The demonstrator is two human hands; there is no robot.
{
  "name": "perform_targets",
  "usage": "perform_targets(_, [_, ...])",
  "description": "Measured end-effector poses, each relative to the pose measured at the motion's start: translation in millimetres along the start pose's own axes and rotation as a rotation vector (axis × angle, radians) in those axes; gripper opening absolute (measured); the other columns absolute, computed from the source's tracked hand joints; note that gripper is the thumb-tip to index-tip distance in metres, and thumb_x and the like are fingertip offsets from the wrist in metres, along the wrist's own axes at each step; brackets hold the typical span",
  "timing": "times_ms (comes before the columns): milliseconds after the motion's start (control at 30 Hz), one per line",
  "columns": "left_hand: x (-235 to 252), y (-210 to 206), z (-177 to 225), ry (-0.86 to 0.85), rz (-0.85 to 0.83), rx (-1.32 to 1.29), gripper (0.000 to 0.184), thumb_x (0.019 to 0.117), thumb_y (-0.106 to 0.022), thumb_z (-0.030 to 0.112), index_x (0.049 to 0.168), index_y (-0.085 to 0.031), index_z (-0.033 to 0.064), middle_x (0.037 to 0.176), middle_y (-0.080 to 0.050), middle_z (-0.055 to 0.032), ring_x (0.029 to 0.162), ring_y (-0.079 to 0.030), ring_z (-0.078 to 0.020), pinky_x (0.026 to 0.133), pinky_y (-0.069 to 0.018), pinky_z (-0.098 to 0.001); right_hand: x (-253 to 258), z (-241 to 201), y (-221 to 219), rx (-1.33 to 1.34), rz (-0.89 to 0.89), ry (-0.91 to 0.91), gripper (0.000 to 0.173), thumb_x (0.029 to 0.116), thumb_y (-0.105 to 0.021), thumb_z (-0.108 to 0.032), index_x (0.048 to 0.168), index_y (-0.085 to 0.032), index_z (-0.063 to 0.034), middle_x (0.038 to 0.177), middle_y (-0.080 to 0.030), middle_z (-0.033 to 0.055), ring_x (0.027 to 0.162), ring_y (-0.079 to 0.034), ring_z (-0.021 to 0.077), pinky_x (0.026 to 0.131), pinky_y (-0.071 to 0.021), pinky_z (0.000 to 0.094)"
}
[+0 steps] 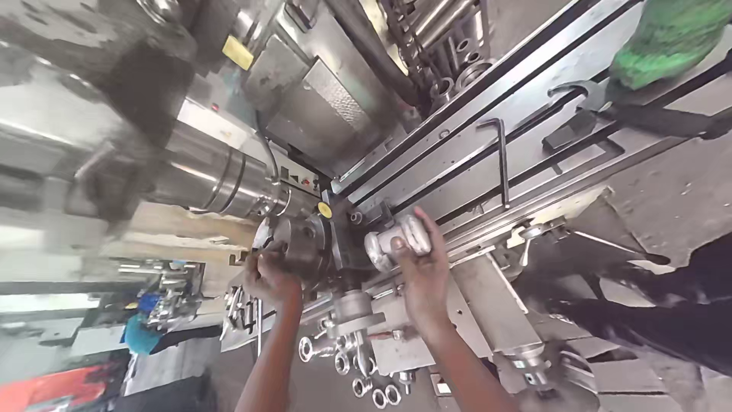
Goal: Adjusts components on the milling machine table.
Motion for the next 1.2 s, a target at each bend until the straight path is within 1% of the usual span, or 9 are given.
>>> perform_targets(100, [0, 4, -3, -0.052, -0.086, 0.003, 0.025, 0.0995, -0.042, 0.009, 0.092, -0.062, -0.0034, 0.091, -0.073, -0.0066, 0.090, -0.072, -0.0141, 0.088, -0.0599, -0.0353, 11, -22, 1, -0.039, 0.092, 0.291, 0.055, 0.0954, -0.067, -0.006, 0.147, -0.050, -0.0060, 0.130, -0.064, 0.0063, 0.104, -0.069, 0.0115, 0.088, -0.0620, 0.0280])
perform_targets(233, [-3, 6, -9, -0.077, -0.081, -0.036, 0.020, 0.0984, -0.043, 0.008, 0.089, -0.059, -0.0006, 0.091, -0.073, -0.0059, 0.091, -0.073, -0.0154, 0.088, -0.0600, -0.0360, -8, 20, -19, -0.181, 0.225, 0.237, 0.052, 0.0904, -0.072, -0.010, 0.139, -0.056, -0.0005, 0.119, -0.069, 0.0096, 0.096, -0.071, 0.0115, 0.083, -0.0625, 0.0292])
perform_targets(300, [-2, 5, -8, -0.077, -0.076, -0.038, 0.020, 0.0977, -0.043, 0.007, 0.090, -0.059, -0.0004, 0.091, -0.073, -0.0056, 0.092, -0.073, -0.0157, 0.089, -0.0598, -0.0364, -19, 52, -37, -0.368, 0.084, 0.122, 0.049, 0.0884, -0.076, -0.023, 0.134, -0.066, -0.0077, 0.118, -0.072, 0.0097, 0.101, -0.071, 0.0136, 0.087, -0.0615, 0.0340])
perform_targets(433, [-3, 6, -7, -0.091, -0.084, -0.035, 0.021, 0.0990, -0.042, 0.008, 0.090, -0.060, 0.0000, 0.092, -0.073, -0.0054, 0.093, -0.073, -0.0162, 0.089, -0.0602, -0.0369, -12, 54, -36, -0.456, -0.116, -0.021, 0.048, 0.0903, -0.076, -0.034, 0.136, -0.066, -0.0230, 0.117, -0.072, 0.0035, 0.101, -0.071, 0.0111, 0.086, -0.0617, 0.0356])
perform_targets(700, [-2, 6, -8, -0.101, -0.091, -0.018, 0.023, 0.0997, -0.040, 0.007, 0.091, -0.060, 0.0011, 0.094, -0.073, -0.0039, 0.095, -0.072, -0.0150, 0.091, -0.0591, -0.0362, -2, 16, 0, -0.221, 0.106, 0.136, 0.056, 0.0900, -0.076, -0.012, 0.142, -0.058, -0.0065, 0.121, -0.070, 0.0076, 0.096, -0.072, 0.0115, 0.080, -0.0644, 0.0279])
perform_targets(867, [-3, 9, -8, -0.062, -0.126, -0.064, 0.018, 0.0972, -0.045, 0.008, 0.090, -0.061, 0.0050, 0.095, -0.074, -0.0043, 0.099, -0.073, -0.0191, 0.093, -0.0593, -0.0398, 0, -8, 3, -0.132, 0.098, 0.239, 0.058, 0.0916, -0.072, -0.008, 0.145, -0.050, 0.0023, 0.131, -0.064, 0.0090, 0.107, -0.068, 0.0103, 0.089, -0.0615, 0.0242])
perform_targets(1033, [-3, 12, -9, -0.059, -0.163, -0.070, 0.020, 0.1007, -0.047, 0.014, 0.093, -0.062, 0.0054, 0.098, -0.073, -0.0038, 0.102, -0.071, -0.0188, 0.095, -0.0578, -0.0391, 44, -40, -16, -0.267, -0.022, 0.231, 0.053, 0.0953, -0.070, -0.016, 0.139, -0.040, -0.0149, 0.108, -0.065, 0.0013, 0.082, -0.069, 0.0111, 0.070, -0.0626, 0.0300])
perform_targets(1100, [-3, 12, -8, -0.051, -0.173, -0.080, 0.020, 0.1014, -0.046, 0.015, 0.095, -0.063, 0.0053, 0.101, -0.073, -0.0041, 0.104, -0.071, -0.0183, 0.096, -0.0572, -0.0382, 75, -55, -36, -0.335, -0.126, 0.288, 0.047, 0.0972, -0.070, -0.018, 0.135, -0.042, -0.0130, 0.101, -0.066, 0.0033, 0.073, -0.069, 0.0127, 0.060, -0.0616, 0.0296])
perform_targets(1200, [-4, 11, -7, -0.050, -0.185, -0.069, 0.022, 0.1030, -0.047, 0.018, 0.097, -0.063, 0.0044, 0.102, -0.073, -0.0050, 0.105, -0.070, -0.0181, 0.095, -0.0572, -0.0371, 107, -66, -58, -0.422, -0.215, 0.338, 0.047, 0.0930, -0.075, -0.018, 0.130, -0.046, -0.0102, 0.101, -0.067, 0.0054, 0.077, -0.071, 0.0138, 0.063, -0.0637, 0.0297])
Point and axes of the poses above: each hand's wrist, its own x-axis towards the middle knuckle, its own y-axis out of the back of the hand, z = x × y, the point moved 5 cm from there along x, towards the middle knuckle
